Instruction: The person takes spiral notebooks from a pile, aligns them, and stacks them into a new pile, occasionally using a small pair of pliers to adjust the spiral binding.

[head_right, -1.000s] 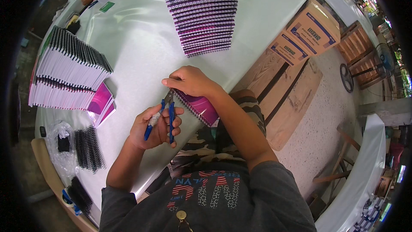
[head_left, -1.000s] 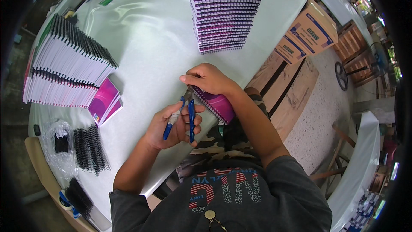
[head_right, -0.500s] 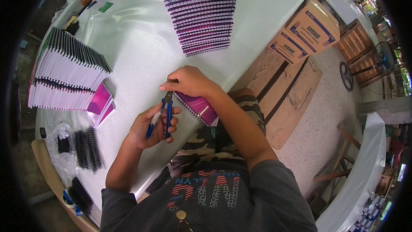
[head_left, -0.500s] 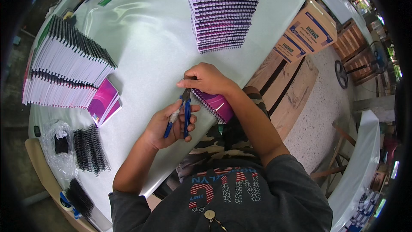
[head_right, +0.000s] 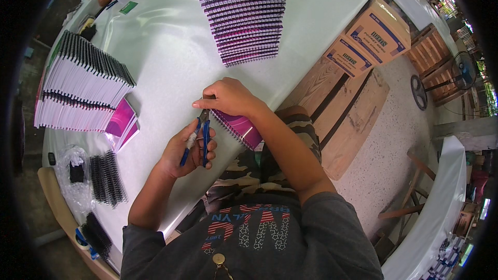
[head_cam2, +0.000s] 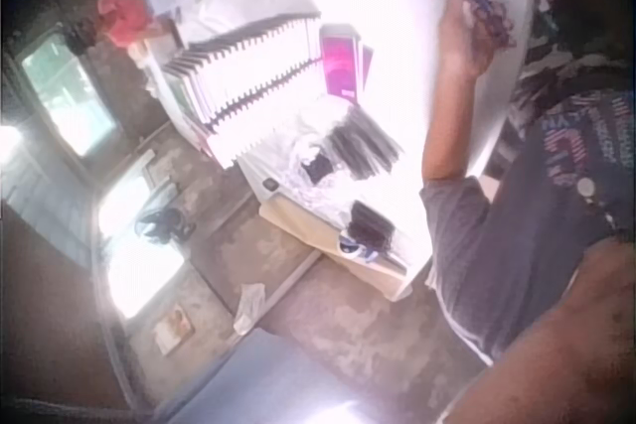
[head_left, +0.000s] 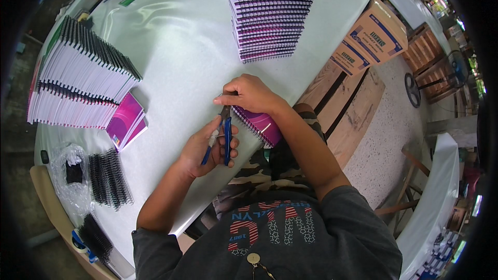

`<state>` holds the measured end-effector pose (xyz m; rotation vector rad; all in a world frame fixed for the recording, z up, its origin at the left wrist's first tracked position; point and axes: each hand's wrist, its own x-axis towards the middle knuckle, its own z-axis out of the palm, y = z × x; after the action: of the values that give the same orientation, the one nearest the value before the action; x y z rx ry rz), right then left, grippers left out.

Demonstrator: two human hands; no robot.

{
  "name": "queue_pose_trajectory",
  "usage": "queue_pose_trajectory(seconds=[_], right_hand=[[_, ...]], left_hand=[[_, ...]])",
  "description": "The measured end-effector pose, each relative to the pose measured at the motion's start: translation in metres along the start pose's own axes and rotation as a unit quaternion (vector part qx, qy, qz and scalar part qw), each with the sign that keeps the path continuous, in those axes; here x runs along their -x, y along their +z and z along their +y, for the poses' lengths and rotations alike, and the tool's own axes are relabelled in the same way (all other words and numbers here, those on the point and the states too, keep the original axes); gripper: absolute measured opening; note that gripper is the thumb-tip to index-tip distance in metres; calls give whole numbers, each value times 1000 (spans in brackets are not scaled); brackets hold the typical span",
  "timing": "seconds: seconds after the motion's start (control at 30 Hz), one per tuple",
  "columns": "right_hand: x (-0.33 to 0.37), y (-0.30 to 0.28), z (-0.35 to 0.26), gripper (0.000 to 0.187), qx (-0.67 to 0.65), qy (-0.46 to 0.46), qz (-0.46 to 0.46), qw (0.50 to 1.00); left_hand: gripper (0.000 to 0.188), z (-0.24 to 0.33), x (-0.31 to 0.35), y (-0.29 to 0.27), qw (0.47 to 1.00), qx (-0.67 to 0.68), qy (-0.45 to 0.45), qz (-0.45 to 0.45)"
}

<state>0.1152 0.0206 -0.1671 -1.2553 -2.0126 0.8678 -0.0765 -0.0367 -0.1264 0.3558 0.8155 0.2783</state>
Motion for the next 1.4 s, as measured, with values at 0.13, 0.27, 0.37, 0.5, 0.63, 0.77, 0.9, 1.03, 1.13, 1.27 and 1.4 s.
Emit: queue_pose_trajectory(seconds=[0.13, 0.27, 0.37, 0.5, 0.63, 0.77, 0.9, 1.03, 1.13, 1.27, 1.4], right_hand=[[0, -1, 0, 48, -12, -4, -6, 1000], [0, -3, -1, 48, -30, 10, -8, 999], [0, -4, -2, 48, -66, 45, -15, 997], [-1, -5, -1, 56, -48, 42, -28, 998], [0, -4, -2, 50, -74, 44, -25, 996], [0, -7, -3, 45, -98, 61, -37, 993], [0, -5, 0, 46, -119, 54, -29, 991], [0, -7, 4, 46, -177, 66, -48, 981], [-1, -8, 5, 45, -205, 65, -59, 975], [0, -6, 4, 46, -191, 57, -61, 978], [1, -8, -3, 44, -185, 68, -75, 978]], left_hand=[[45, 0, -2, -11, 1000, -7, 1, -24], [47, 4, 2, -6, 998, -58, 0, -4], [48, 11, 8, 12, 997, -50, -11, 49], [50, 17, 8, -7, 999, -44, -14, 19], [49, 14, 12, -15, 934, -344, 75, 62], [51, 17, 17, -5, 868, -473, 116, 96], [57, 14, 9, -10, 981, -187, 24, -38], [60, 12, 0, -16, 994, -71, -6, -78], [59, 14, 0, -22, 995, -36, -25, -86], [50, 13, 4, -19, 985, -169, 6, -43], [38, 2, 13, 11, 527, -765, 223, 296]])
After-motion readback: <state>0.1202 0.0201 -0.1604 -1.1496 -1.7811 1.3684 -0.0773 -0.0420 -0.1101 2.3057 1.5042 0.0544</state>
